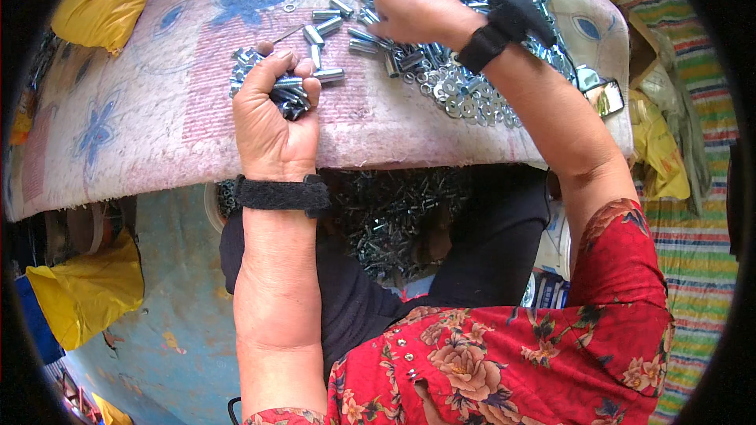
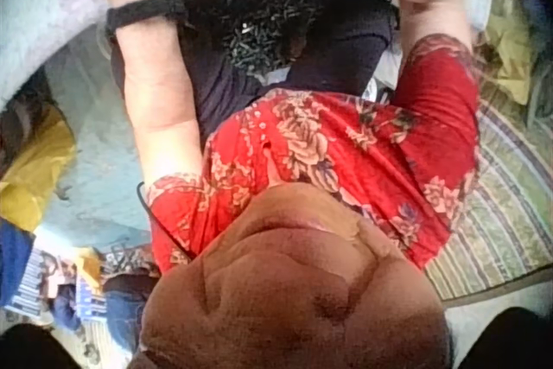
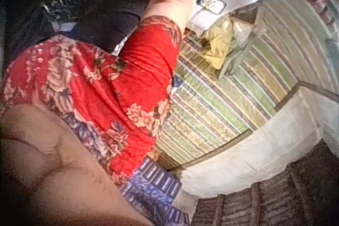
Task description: Assembling metal bolts with washers and nuts at a workshop table.
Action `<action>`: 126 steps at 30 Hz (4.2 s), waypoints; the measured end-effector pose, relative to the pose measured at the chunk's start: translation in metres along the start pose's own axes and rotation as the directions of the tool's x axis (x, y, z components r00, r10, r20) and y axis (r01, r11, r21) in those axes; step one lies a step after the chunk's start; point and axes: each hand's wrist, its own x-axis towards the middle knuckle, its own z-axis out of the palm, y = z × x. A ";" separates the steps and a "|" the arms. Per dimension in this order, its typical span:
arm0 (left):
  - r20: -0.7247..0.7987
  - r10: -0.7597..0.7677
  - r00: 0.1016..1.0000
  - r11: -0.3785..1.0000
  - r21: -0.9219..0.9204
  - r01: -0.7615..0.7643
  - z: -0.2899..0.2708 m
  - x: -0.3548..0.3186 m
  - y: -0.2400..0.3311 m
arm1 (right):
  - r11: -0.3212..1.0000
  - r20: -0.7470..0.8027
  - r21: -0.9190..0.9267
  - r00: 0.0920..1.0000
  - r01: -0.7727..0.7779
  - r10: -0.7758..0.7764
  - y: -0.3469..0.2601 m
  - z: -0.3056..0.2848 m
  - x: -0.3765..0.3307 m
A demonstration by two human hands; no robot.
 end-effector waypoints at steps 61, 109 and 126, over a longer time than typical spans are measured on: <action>-0.010 -0.024 1.000 0.999 -0.045 0.023 -0.003 0.000 -0.001 | 0.981 -0.196 0.167 0.979 0.094 -0.060 -0.027 0.038 0.070; 0.097 -0.363 0.927 0.900 0.291 0.323 0.041 -0.126 -0.176 | 0.264 -0.492 0.803 0.346 0.535 0.799 -0.056 0.058 -0.284; 0.180 -0.429 0.885 0.882 0.296 0.367 0.041 -0.136 -0.172 | -0.496 -0.120 0.555 0.654 0.668 0.747 -0.051 0.062 -0.285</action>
